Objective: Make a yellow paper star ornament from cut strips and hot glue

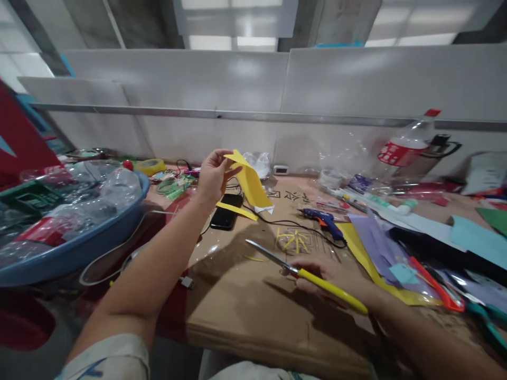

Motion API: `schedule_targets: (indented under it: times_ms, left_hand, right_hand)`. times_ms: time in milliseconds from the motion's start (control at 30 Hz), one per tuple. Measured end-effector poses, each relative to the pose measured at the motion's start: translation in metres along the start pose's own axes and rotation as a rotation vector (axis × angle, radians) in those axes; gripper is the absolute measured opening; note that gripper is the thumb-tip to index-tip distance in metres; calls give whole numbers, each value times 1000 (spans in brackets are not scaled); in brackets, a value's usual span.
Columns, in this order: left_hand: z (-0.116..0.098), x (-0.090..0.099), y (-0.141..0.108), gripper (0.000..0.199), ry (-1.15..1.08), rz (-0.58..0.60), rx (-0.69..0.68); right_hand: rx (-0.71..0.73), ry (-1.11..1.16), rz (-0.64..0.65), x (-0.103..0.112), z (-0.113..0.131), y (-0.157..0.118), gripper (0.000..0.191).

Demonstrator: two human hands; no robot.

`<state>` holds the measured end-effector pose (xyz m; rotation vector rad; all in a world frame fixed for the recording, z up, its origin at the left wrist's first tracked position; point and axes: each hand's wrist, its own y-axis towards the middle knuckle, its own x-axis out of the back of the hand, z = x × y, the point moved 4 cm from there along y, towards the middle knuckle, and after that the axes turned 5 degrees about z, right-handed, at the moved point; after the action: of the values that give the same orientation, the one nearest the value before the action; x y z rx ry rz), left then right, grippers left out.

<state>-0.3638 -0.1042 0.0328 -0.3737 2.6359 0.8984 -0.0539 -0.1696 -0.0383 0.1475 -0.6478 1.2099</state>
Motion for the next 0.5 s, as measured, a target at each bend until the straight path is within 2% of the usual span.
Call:
schedule_targets:
  times_ms: [67, 167, 267, 333, 400, 500]
  left_hand:
    - [-9, -17, 13, 17, 9, 17, -51]
    - [-25, -48, 35, 16, -8, 30, -155]
    - [-34, -92, 54, 17, -95, 99, -232]
    - [-29, -132, 61, 17, -132, 192, -199]
    - [-16, -177, 62, 15, -135, 211, -140]
    - [13, -258, 53, 12, -181, 271, -10]
  right_hand:
    - [78, -144, -14, -3, 6, -2, 32]
    - [98, -345, -50, -12, 11, -4, 24]
    - [54, -526, -50, -25, 6, -1, 27]
    - [46, -591, -46, -32, 1, 2, 32]
    - [74, -606, -60, -36, -3, 4, 37]
    - [94, -606, -66, -38, -7, 6, 39]
